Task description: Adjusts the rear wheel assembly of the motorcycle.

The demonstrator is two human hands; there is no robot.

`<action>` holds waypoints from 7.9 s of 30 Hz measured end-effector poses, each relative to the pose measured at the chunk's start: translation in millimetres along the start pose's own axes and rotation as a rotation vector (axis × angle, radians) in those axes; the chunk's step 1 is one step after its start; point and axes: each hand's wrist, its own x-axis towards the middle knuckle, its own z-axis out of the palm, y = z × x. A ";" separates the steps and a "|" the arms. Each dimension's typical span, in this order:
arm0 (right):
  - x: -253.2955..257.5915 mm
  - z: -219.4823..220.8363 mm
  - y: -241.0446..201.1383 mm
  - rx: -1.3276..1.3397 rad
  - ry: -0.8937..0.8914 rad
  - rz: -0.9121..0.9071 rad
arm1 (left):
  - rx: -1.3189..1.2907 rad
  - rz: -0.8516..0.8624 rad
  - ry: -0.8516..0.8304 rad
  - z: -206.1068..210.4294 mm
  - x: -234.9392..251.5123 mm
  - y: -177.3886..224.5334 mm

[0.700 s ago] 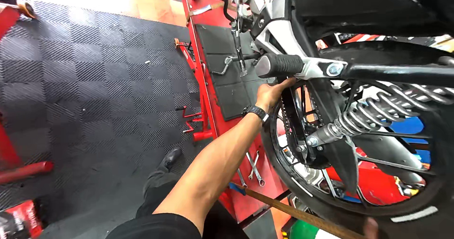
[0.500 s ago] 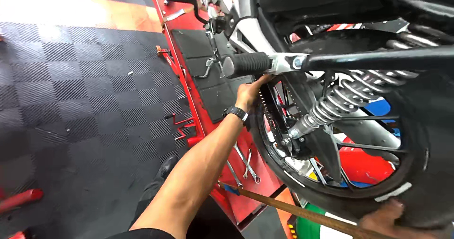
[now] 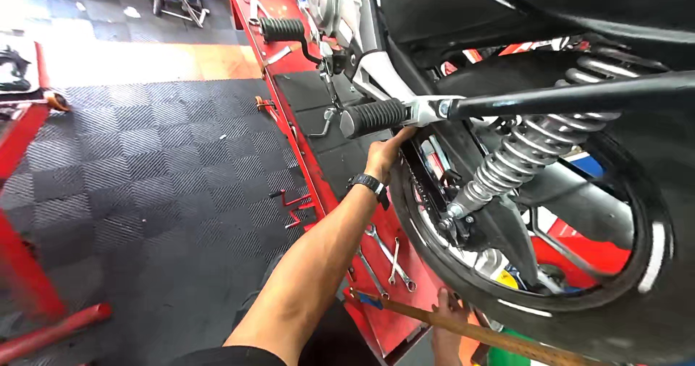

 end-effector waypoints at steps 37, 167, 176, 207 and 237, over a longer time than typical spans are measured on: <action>15.3 -96.2 -111.4 -0.002 0.359 -0.406 | -0.090 0.137 -0.042 2.8 2.5 1.4; -20.1 -12.0 -136.6 -0.319 -0.445 -0.443 | 0.203 0.264 0.318 34.9 6.7 -11.5; -11.5 57.4 -106.5 -0.115 -0.385 -0.490 | 0.212 0.298 0.325 34.5 9.1 -11.6; 7.3 41.8 -108.6 -0.203 -0.484 -0.502 | 0.252 0.305 0.346 35.3 9.6 -15.2; 8.4 23.5 -106.5 -0.255 -0.546 -0.430 | 0.261 0.336 0.374 35.6 13.7 -19.4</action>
